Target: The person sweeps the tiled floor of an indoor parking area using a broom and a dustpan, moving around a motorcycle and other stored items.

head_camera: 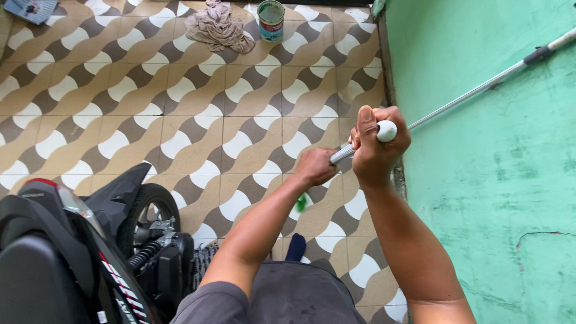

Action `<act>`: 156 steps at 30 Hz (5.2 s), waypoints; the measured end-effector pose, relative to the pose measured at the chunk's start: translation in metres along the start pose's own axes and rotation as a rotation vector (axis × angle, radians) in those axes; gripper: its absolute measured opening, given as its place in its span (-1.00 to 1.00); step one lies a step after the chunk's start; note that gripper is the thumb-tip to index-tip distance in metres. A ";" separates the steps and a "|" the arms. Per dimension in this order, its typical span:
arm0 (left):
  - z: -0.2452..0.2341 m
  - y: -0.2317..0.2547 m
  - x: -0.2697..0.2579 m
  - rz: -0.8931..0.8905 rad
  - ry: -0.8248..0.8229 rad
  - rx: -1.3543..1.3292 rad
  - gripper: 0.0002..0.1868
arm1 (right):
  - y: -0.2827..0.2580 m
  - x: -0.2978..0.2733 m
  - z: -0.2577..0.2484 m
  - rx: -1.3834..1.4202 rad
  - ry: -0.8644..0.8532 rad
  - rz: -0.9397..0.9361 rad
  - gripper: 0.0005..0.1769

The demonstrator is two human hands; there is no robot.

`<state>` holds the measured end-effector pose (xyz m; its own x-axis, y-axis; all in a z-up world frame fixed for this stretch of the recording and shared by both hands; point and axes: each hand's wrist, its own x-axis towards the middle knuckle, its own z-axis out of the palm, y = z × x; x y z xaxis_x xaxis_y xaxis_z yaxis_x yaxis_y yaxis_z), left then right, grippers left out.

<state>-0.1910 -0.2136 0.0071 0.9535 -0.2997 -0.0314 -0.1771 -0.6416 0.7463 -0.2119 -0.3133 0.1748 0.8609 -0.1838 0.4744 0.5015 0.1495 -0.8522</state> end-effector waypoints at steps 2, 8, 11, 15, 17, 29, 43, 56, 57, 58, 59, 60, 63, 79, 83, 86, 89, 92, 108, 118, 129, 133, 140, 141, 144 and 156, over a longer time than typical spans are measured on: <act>-0.015 -0.028 -0.012 -0.022 0.105 0.049 -0.81 | 0.011 -0.008 0.010 0.093 -0.007 -0.003 -0.69; -0.035 -0.177 -0.046 -0.332 0.295 0.107 -0.90 | 0.091 -0.070 0.072 0.105 -0.059 -0.124 -0.73; -0.045 -0.218 -0.048 -0.350 0.254 0.310 -0.86 | 0.107 -0.093 0.089 0.096 0.097 0.126 -0.75; -0.049 -0.174 -0.040 -0.056 0.315 0.057 -0.87 | 0.068 -0.057 0.083 0.038 0.146 -0.058 -0.75; -0.049 -0.128 -0.020 -0.060 0.248 -0.120 -0.84 | 0.031 -0.023 0.075 0.072 0.113 -0.117 -0.78; -0.032 -0.070 0.011 -0.016 -0.143 -0.015 -0.72 | 0.022 -0.031 0.067 -0.110 0.094 -0.180 -0.72; -0.062 -0.108 0.076 -0.203 0.111 -0.099 -0.69 | 0.087 0.060 0.039 -0.032 0.052 -0.218 -0.73; 0.042 -0.004 0.204 0.041 -0.162 -0.081 -0.62 | 0.081 0.149 -0.060 -0.157 0.105 -0.228 -0.67; 0.040 -0.015 0.211 0.044 -0.147 -0.016 -0.64 | 0.092 0.151 -0.067 -0.091 0.117 -0.200 -0.69; 0.041 -0.025 0.209 0.043 -0.073 0.026 -0.65 | 0.103 0.152 -0.073 -0.024 0.128 -0.173 -0.72; 0.037 -0.034 0.210 0.051 0.007 0.073 -0.66 | 0.113 0.154 -0.074 0.006 0.132 -0.176 -0.74; 0.034 -0.041 0.213 0.020 0.024 0.098 -0.70 | 0.123 0.154 -0.074 0.036 0.136 -0.180 -0.75; 0.039 -0.065 0.219 -0.039 0.084 0.164 -0.78 | 0.154 0.149 -0.082 0.028 0.202 -0.161 -0.75; 0.079 0.052 0.356 0.137 -0.065 -0.309 -0.74 | 0.093 0.273 -0.127 -0.285 0.260 -0.175 -0.64; 0.106 0.045 0.408 0.161 -0.128 -0.533 -0.72 | 0.141 0.309 -0.120 -0.596 0.038 -0.509 -0.73; 0.097 0.025 0.435 -0.077 -0.303 -0.324 -0.71 | 0.174 0.322 -0.117 -0.526 0.011 -0.383 -0.71; 0.059 0.005 0.442 0.274 -0.147 -0.086 -0.70 | 0.180 0.341 -0.124 -0.318 0.055 -0.230 -0.70; 0.015 -0.019 0.450 0.373 -0.108 -0.001 -0.73 | 0.189 0.363 -0.114 -0.075 0.123 -0.120 -0.71; 0.013 0.007 0.569 0.154 0.087 -0.253 -0.78 | 0.220 0.504 -0.127 -0.138 0.065 -0.196 -0.68; 0.028 -0.048 0.650 0.091 0.025 -0.016 -0.72 | 0.311 0.571 -0.159 0.106 -0.046 -0.084 -0.70; -0.019 -0.083 0.686 -0.070 0.549 0.127 -0.77 | 0.352 0.620 -0.136 0.230 0.088 0.016 -0.77; 0.009 -0.029 0.725 0.020 0.618 -0.043 -0.72 | 0.303 0.661 -0.151 0.120 -0.037 -0.069 -0.71; 0.017 -0.029 0.810 0.032 0.397 -0.238 -0.69 | 0.355 0.698 -0.128 -0.075 -0.183 -0.276 -0.68; 0.012 -0.040 0.823 0.005 0.344 -0.161 -0.68 | 0.368 0.711 -0.133 -0.012 -0.159 -0.208 -0.70; -0.020 -0.080 0.825 -0.037 0.202 0.059 -0.66 | 0.405 0.728 -0.137 0.158 -0.095 -0.020 -0.76; -0.063 -0.141 0.887 -0.133 0.307 0.032 -0.55 | 0.481 0.823 -0.102 0.296 0.112 0.118 -0.72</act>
<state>0.6951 -0.3441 -0.0840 0.9969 0.0121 0.0782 -0.0488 -0.6844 0.7274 0.7288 -0.4919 0.1321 0.9079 -0.2517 0.3353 0.4165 0.4490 -0.7905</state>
